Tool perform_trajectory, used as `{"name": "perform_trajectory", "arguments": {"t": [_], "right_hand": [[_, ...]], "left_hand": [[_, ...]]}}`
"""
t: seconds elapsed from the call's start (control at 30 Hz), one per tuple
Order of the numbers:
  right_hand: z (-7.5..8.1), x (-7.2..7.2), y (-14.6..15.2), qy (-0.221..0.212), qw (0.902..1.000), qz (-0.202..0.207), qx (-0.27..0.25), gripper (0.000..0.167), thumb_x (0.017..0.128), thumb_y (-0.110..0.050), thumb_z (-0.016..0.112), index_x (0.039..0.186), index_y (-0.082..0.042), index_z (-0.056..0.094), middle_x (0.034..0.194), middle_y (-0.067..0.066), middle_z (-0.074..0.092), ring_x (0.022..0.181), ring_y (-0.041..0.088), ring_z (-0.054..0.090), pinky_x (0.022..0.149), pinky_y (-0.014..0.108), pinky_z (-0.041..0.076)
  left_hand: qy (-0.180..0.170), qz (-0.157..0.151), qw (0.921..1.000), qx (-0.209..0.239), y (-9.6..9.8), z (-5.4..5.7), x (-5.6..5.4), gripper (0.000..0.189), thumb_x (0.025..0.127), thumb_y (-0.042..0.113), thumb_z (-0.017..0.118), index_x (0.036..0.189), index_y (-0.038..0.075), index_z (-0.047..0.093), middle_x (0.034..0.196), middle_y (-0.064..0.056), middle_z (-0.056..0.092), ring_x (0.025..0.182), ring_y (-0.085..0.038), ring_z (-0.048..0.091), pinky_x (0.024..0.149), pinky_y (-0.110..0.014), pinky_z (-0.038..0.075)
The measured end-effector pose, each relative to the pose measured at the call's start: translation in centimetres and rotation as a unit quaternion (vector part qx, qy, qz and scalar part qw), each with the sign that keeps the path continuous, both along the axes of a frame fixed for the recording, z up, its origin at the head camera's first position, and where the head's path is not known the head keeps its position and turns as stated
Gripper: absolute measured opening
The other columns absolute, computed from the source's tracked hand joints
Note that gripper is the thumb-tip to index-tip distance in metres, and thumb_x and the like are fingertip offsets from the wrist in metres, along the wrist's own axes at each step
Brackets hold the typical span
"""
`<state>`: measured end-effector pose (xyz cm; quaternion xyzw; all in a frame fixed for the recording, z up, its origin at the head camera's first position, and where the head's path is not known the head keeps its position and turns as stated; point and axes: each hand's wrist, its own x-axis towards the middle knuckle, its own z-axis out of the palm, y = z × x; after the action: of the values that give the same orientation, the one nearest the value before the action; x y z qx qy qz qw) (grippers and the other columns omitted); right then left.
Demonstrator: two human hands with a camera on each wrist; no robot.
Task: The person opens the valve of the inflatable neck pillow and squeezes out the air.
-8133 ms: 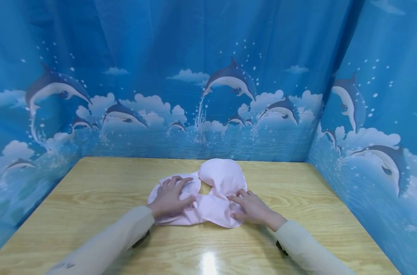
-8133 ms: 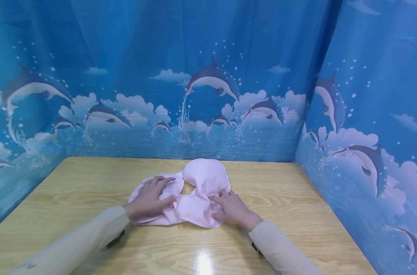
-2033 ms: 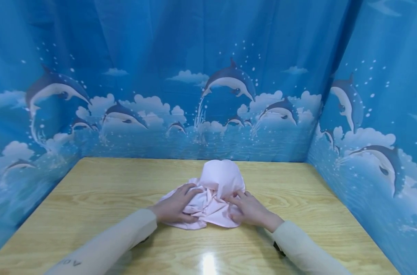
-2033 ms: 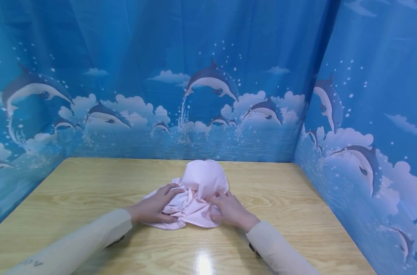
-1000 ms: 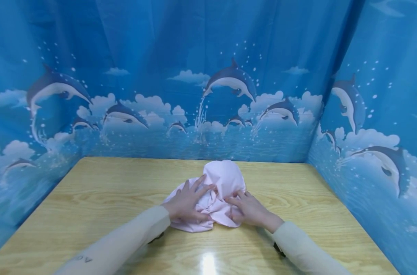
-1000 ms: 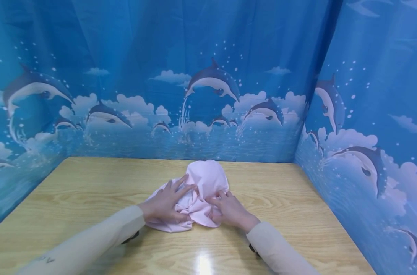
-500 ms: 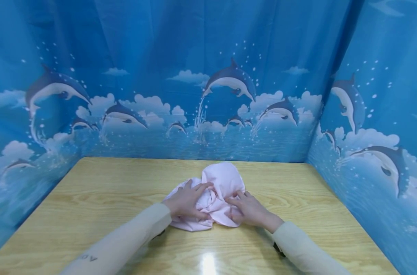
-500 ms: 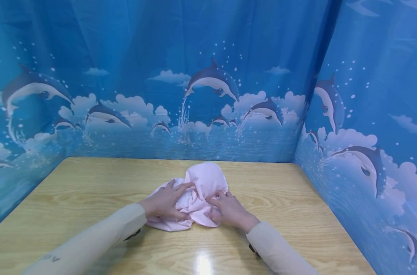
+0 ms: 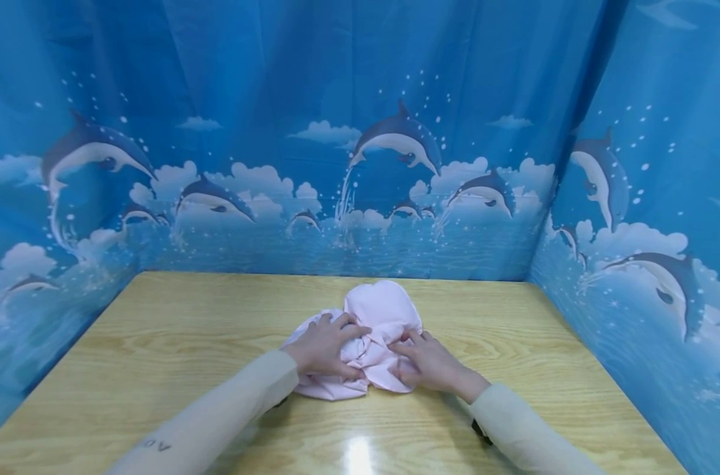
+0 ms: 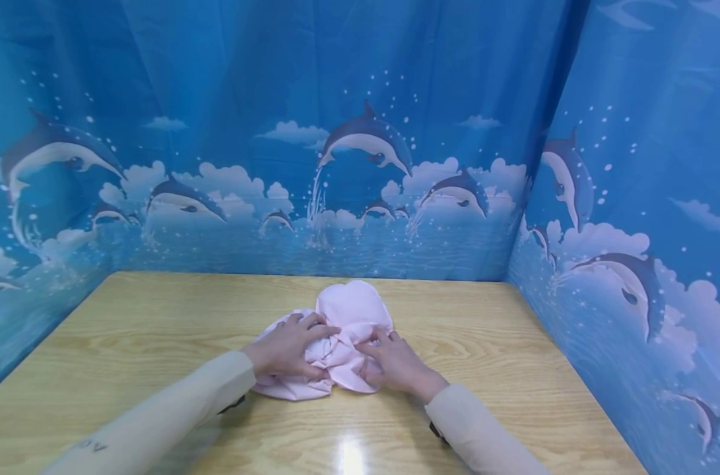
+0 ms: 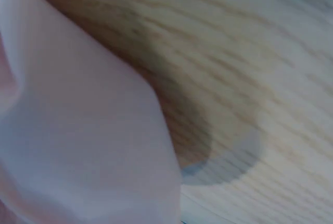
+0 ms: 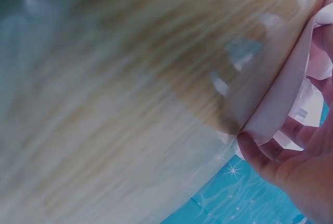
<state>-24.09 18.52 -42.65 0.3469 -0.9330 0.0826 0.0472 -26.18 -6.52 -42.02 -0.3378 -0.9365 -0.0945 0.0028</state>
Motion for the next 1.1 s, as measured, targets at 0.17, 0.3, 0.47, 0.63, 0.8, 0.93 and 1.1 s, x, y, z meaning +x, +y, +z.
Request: {"name": "perform_trajectory", "arguments": {"t": [0.17,0.3,0.47,0.63,0.8,0.93,1.1], "right_hand": [[-0.03,-0.02,0.07,-0.007,1.0,0.002,-0.002,0.044,0.084,-0.035,0.061,0.124,-0.016,0.057,0.127,0.014,0.048,0.099,0.033,0.051,0.083,0.046,0.044],[0.01,0.01,0.1,-0.006,1.0,0.002,-0.002,0.046,0.083,-0.035,0.062,0.125,-0.017,0.057,0.124,0.013,0.05,0.098,0.031,0.051,0.083,0.045,0.045],[0.12,0.07,0.19,-0.004,1.0,0.001,-0.007,0.047,0.082,-0.035,0.064,0.125,-0.018,0.056,0.124,0.012,0.05,0.097,0.031,0.052,0.082,0.045,0.045],[0.13,0.08,0.31,-0.012,0.9999,0.001,-0.011,0.048,0.082,-0.036,0.064,0.126,-0.019,0.055,0.127,0.013,0.049,0.099,0.032,0.052,0.084,0.047,0.045],[0.05,-0.01,0.47,-0.013,0.9997,0.004,-0.019,0.048,0.082,-0.037,0.064,0.126,-0.021,0.054,0.127,0.011,0.049,0.098,0.03,0.052,0.081,0.044,0.046],[-0.02,-0.07,0.62,-0.011,0.9996,0.008,-0.023,0.049,0.083,-0.038,0.063,0.128,-0.022,0.052,0.125,0.01,0.051,0.097,0.028,0.052,0.081,0.043,0.046],[0.13,0.02,0.67,-0.033,0.9988,0.003,-0.037,0.048,0.086,-0.043,0.058,0.128,-0.021,0.052,0.127,0.009,0.05,0.102,0.03,0.051,0.085,0.045,0.045]], "left_hand": [[-0.024,0.023,0.9994,0.008,0.06,-0.16,0.04,0.082,0.064,0.073,0.06,0.133,0.032,0.044,0.136,-0.004,0.04,0.122,-0.036,0.037,0.098,-0.061,0.033],[-0.03,0.035,0.9987,0.023,0.03,-0.53,0.16,0.082,0.064,0.073,0.06,0.132,0.03,0.046,0.143,-0.011,0.03,0.125,-0.04,0.033,0.097,-0.062,0.034],[-0.023,0.025,0.9988,0.036,-0.04,-0.55,0.39,0.08,0.066,0.07,0.062,0.132,0.027,0.047,0.153,-0.012,0.008,0.126,-0.048,0.03,0.094,-0.063,0.036],[-0.037,0.019,0.9989,0.02,-0.08,-0.24,0.39,0.083,0.067,0.069,0.061,0.135,0.027,0.042,0.153,-0.007,0.017,0.128,-0.048,0.028,0.095,-0.067,0.032],[-0.04,0.018,0.999,0.007,-0.19,0.06,0.33,0.085,0.066,0.071,0.06,0.136,0.029,0.039,0.146,-0.006,0.031,0.127,-0.043,0.032,0.095,-0.065,0.033],[-0.029,0.019,0.9994,0.007,-0.25,0.02,0.37,0.084,0.065,0.072,0.061,0.134,0.029,0.041,0.138,-0.004,0.04,0.121,-0.037,0.038,0.095,-0.06,0.037],[-0.021,0.021,0.9995,0.013,-0.27,-0.09,0.49,0.084,0.064,0.071,0.062,0.133,0.029,0.042,0.128,-0.003,0.045,0.115,-0.033,0.041,0.091,-0.055,0.04]]}}
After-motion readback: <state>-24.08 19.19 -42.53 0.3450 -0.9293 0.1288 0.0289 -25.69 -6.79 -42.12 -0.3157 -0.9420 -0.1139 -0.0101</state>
